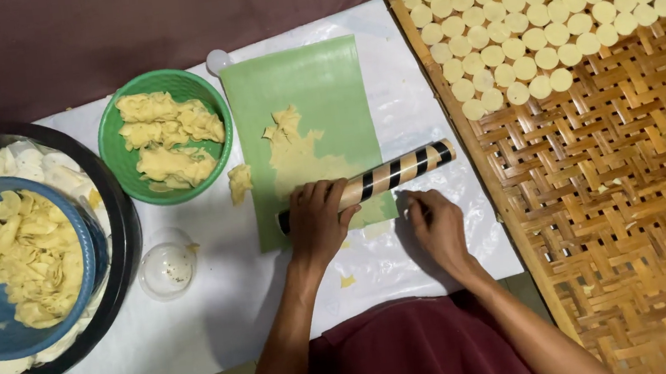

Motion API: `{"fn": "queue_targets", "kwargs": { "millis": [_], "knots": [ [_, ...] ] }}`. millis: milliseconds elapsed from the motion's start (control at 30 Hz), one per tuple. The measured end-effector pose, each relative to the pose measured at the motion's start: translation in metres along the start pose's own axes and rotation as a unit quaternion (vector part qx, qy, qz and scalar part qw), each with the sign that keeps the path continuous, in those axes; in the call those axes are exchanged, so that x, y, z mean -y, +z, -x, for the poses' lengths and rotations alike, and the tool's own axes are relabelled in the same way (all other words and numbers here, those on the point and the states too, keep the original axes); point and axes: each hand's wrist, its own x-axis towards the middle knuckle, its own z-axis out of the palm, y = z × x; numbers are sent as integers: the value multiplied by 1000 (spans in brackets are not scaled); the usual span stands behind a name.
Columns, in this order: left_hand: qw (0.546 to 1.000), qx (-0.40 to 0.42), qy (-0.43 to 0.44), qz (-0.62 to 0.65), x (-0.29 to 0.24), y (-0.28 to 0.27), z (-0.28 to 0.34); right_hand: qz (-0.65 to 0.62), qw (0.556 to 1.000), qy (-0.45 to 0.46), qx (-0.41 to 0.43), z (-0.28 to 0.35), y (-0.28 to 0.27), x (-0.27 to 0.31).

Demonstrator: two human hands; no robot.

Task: Flatten dough using a rolling pin and place portioned pieces into a tray.

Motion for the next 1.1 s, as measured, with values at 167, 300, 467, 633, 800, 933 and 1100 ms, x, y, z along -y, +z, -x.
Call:
{"fn": "queue_targets", "kwargs": {
  "millis": [167, 300, 467, 633, 800, 933, 1100],
  "knots": [
    [999, 5, 32, 5, 4, 8, 4, 125, 956, -226, -142, -44, -6, 5],
    [998, -36, 52, -22, 1, 11, 8, 208, 932, -289, -61, -61, 12, 0],
    [997, -50, 29, -53, -5, 17, 17, 284, 912, -289, -69, -56, 33, -33],
    [998, -47, -14, -42, -9, -3, -27, 321, 909, -265, -19, -91, 30, -7],
    [992, -86, -9, -95, 11, 9, -53, 313, 923, -216, 51, -122, 28, 14],
    [995, -66, -4, -76, 4, 15, -34, 308, 924, -218, 59, -105, 27, 2],
    [996, -67, -19, -60, -1, 16, -23, 321, 920, -212, 74, -100, 24, -1]
  ]
}}
